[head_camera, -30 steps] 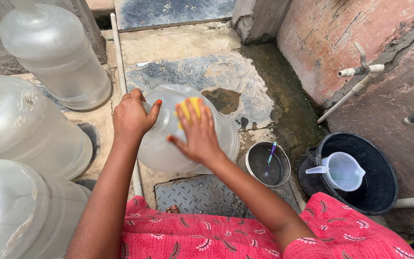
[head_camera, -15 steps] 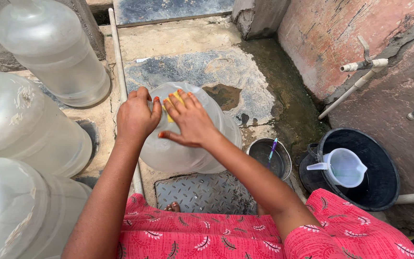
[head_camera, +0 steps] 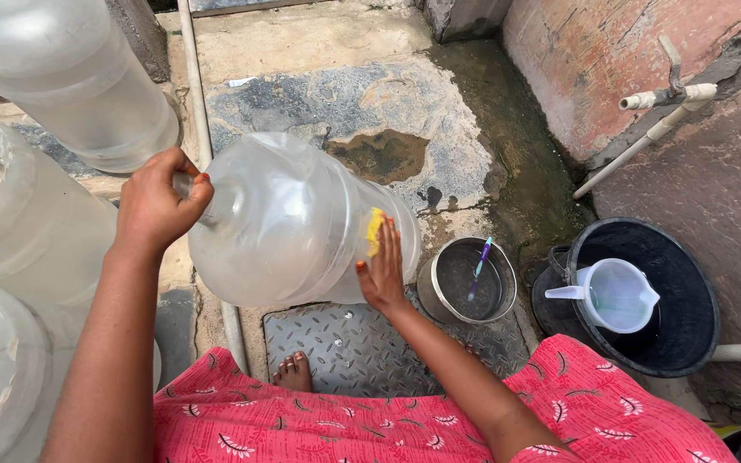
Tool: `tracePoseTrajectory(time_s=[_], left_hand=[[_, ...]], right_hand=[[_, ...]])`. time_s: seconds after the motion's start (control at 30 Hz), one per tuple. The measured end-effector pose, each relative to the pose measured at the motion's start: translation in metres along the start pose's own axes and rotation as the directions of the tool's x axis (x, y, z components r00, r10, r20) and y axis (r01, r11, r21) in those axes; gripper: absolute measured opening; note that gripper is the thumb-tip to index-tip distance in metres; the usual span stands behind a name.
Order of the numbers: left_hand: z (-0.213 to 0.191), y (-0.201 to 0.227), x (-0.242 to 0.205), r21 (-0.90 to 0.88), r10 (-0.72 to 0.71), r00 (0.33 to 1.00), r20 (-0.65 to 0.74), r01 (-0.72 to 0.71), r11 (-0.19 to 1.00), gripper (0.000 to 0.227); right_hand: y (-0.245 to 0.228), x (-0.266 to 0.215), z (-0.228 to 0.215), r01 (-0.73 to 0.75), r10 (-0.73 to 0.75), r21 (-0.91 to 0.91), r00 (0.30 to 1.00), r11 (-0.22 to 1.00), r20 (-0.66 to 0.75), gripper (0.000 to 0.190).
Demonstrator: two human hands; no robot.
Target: The person cleans the exterior of a large plastic water jug using a yellow sponge and water from a small metal pot. They wipe different parts of the jug by hand, turning it over to reach various sides.
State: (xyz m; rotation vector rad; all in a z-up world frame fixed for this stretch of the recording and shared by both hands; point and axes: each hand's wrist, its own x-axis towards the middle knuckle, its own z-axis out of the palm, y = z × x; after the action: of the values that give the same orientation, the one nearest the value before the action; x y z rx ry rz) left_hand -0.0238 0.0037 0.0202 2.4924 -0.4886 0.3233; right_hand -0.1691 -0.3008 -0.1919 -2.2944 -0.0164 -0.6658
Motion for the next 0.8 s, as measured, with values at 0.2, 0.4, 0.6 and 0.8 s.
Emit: tracePoseTrajectory(time_s=[0.2, 0.4, 0.6, 0.8], left_hand=[[0.003, -0.019, 0.004, 0.018, -0.009, 1.0, 0.017, 0.009, 1.0, 0.022], [0.009, -0.042, 0.004, 0.053, -0.001, 1.0, 0.021, 0.0, 0.999, 0.024], [0.007, -0.07, -0.001, -0.065, -0.043, 0.997, 0.065, 0.048, 0.997, 0.026], [0.01, -0.072, -0.002, -0.105, -0.028, 0.993, 0.119, 0.04, 0.994, 0.022]], right_hand=[[-0.017, 0.027, -0.004, -0.221, 0.212, 0.088, 0.972, 0.971, 0.105, 0.099], [-0.071, 0.02, 0.038, 0.026, -0.02, 0.17, 0.999, 0.985, -0.036, 0.094], [0.081, 0.01, 0.023, -0.385, 0.383, -0.021, 0.921, 0.923, -0.078, 0.088], [0.065, 0.056, 0.015, -0.444, 0.434, 0.067, 0.892, 0.893, 0.129, 0.1]])
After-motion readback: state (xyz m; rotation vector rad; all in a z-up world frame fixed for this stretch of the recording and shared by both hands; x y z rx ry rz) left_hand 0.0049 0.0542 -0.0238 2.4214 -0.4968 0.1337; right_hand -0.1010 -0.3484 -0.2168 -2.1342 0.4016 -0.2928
